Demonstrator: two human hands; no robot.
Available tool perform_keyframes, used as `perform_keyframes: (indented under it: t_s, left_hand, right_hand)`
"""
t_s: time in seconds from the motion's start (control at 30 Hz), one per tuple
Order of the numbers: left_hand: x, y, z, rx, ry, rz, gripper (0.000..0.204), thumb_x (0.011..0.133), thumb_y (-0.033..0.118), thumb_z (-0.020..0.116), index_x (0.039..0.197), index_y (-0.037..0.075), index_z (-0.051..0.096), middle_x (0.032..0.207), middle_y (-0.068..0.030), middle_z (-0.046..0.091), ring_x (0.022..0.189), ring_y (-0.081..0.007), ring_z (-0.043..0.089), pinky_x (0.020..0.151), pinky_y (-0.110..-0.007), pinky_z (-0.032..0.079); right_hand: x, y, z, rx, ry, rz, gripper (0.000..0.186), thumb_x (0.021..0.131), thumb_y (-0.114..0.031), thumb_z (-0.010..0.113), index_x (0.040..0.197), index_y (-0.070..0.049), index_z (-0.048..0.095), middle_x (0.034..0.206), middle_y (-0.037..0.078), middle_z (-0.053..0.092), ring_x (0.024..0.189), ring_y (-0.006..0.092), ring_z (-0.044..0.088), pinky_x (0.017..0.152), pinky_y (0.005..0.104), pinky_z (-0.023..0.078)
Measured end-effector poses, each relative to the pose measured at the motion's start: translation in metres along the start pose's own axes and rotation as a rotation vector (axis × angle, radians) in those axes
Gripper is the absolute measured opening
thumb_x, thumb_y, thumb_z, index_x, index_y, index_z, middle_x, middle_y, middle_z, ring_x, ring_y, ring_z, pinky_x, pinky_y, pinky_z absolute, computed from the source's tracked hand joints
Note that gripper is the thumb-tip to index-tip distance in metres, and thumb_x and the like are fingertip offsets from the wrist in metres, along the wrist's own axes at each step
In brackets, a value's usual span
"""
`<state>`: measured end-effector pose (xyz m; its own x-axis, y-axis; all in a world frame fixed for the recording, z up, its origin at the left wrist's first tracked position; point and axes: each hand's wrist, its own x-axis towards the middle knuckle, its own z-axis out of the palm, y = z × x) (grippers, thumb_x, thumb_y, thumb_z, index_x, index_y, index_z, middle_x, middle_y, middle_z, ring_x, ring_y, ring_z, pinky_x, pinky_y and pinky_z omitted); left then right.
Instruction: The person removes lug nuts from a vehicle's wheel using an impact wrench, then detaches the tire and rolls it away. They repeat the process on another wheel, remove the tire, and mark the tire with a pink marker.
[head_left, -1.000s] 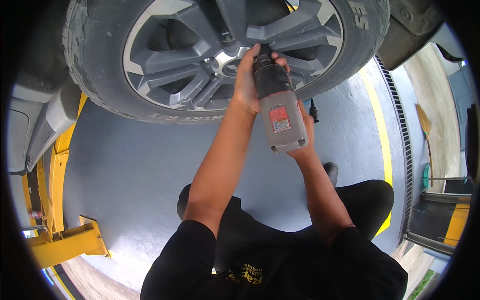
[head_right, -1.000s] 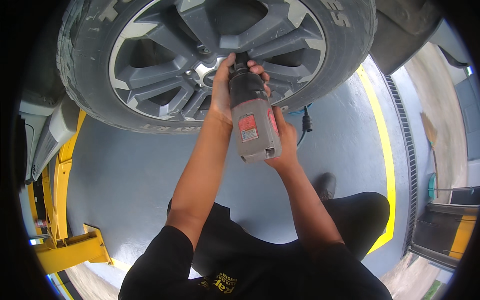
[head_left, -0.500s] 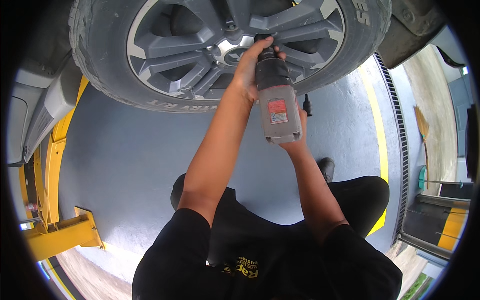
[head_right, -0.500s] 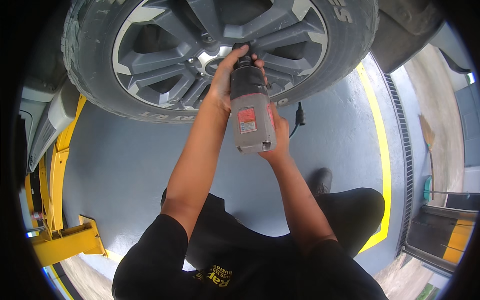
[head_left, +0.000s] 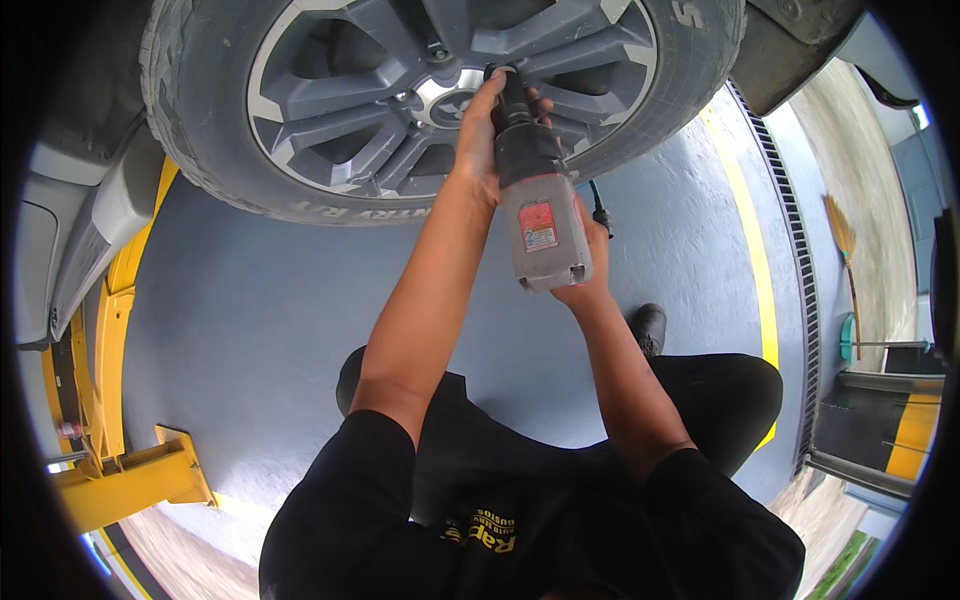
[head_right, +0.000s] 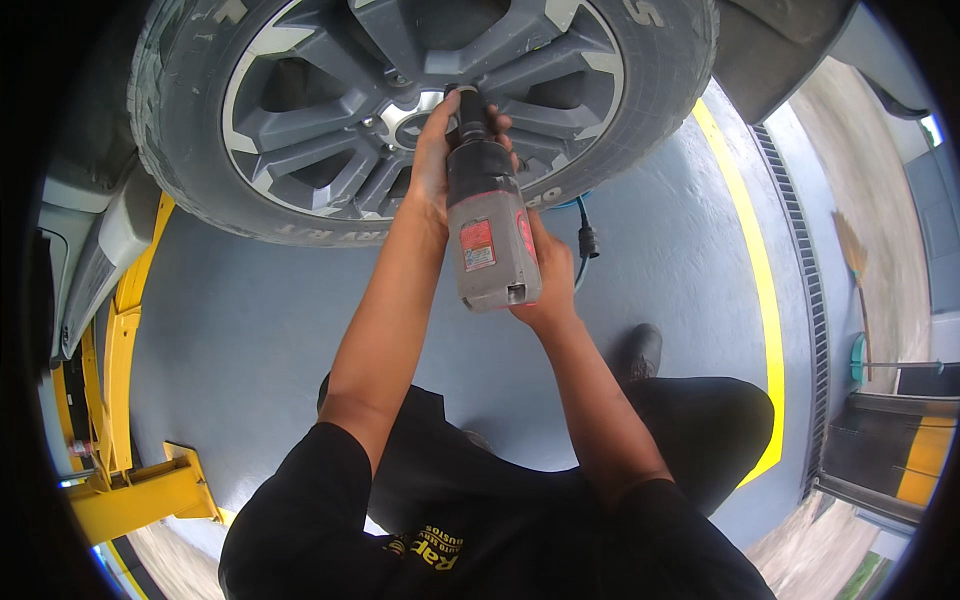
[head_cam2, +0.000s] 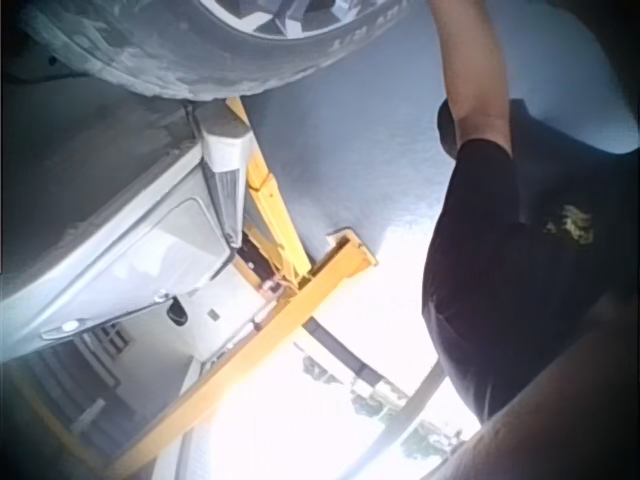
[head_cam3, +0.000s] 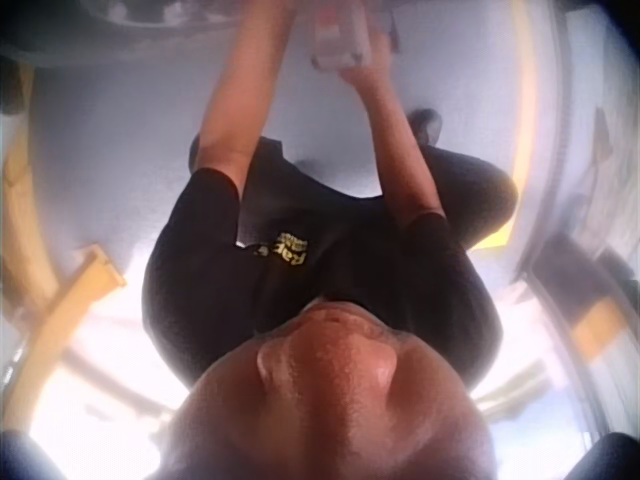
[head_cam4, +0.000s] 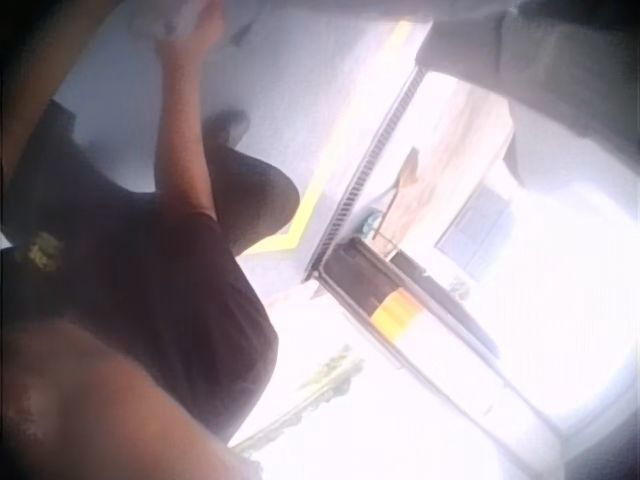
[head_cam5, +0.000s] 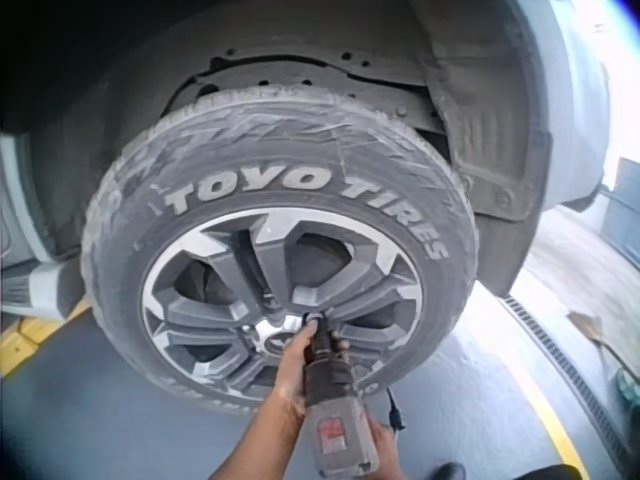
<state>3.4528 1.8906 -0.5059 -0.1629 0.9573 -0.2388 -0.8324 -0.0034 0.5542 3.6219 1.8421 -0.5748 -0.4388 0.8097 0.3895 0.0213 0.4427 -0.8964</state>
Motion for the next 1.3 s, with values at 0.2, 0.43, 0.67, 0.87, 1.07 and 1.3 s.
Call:
perform_keyframes:
  t_s: [0.2, 0.43, 0.67, 0.87, 1.07, 1.3]
  left_hand:
    - [0.020, -0.003, -0.012, -0.198, -0.024, 0.009, 0.031, 0.100, 0.038, 0.053, 0.102, 0.007, 0.059, 0.085, -0.0061, 0.065, 0.071, -0.0168, 0.059, 0.065, -0.034, 0.053]
    - [0.065, -0.042, -0.085, -0.054, 0.156, 0.175, 0.022, 0.104, 0.024, 0.045, 0.114, 0.009, 0.058, 0.083, 0.0003, 0.059, 0.079, -0.0160, 0.058, 0.071, -0.035, 0.053]
    - [0.089, -0.076, -0.109, -0.025, 0.242, 0.060, 0.042, 0.103, 0.039, 0.041, 0.112, 0.004, 0.061, 0.106, -0.0138, 0.067, 0.096, -0.0258, 0.066, 0.087, -0.042, 0.055]
    - [0.074, -0.060, -0.039, 0.052, 0.014, -0.055, 0.041, 0.100, 0.043, 0.049, 0.110, 0.005, 0.061, 0.103, -0.0142, 0.067, 0.093, -0.0245, 0.066, 0.084, -0.041, 0.057]
    - [0.093, -0.051, -0.036, 0.085, 0.063, 0.017, 0.040, 0.098, 0.043, 0.054, 0.110, 0.005, 0.060, 0.096, -0.0109, 0.065, 0.088, -0.0238, 0.068, 0.086, -0.042, 0.059]
    - [0.091, -0.043, -0.041, 0.048, 0.036, -0.134, 0.048, 0.094, 0.046, 0.048, 0.108, 0.002, 0.060, 0.096, -0.0119, 0.065, 0.083, -0.0301, 0.068, 0.076, -0.044, 0.060]
  right_hand:
    - [-0.013, -0.009, -0.028, -0.032, -0.061, 0.071, 0.060, 0.069, -0.018, 0.082, 0.123, -0.003, 0.061, 0.091, 0.012, 0.073, 0.083, 0.0204, 0.072, 0.077, 0.0308, 0.054]
    - [-0.027, 0.050, -0.074, -0.456, -0.200, -0.218, 0.063, 0.069, -0.018, 0.081, 0.127, -0.004, 0.062, 0.104, 0.012, 0.073, 0.089, 0.0204, 0.071, 0.081, 0.0299, 0.053]
    - [-0.001, 0.059, -0.068, -0.191, -0.099, -0.013, 0.054, 0.070, -0.022, 0.078, 0.119, -0.005, 0.064, 0.086, 0.016, 0.070, 0.074, 0.0367, 0.066, 0.069, 0.0377, 0.052]
    - [0.036, 0.075, -0.055, -0.204, 0.000, 0.106, 0.044, 0.070, -0.022, 0.077, 0.109, -0.008, 0.063, 0.078, 0.020, 0.066, 0.076, 0.0424, 0.064, 0.067, 0.0413, 0.051]
    - [0.053, 0.111, -0.034, -0.114, 0.028, 0.008, 0.046, 0.072, -0.021, 0.077, 0.111, -0.005, 0.060, 0.079, 0.019, 0.066, 0.073, 0.0424, 0.065, 0.064, 0.0404, 0.051]
    - [0.048, 0.111, -0.008, 0.065, 0.064, 0.073, 0.049, 0.075, -0.014, 0.078, 0.118, 0.000, 0.057, 0.087, 0.013, 0.071, 0.080, 0.0211, 0.072, 0.073, 0.0298, 0.053]
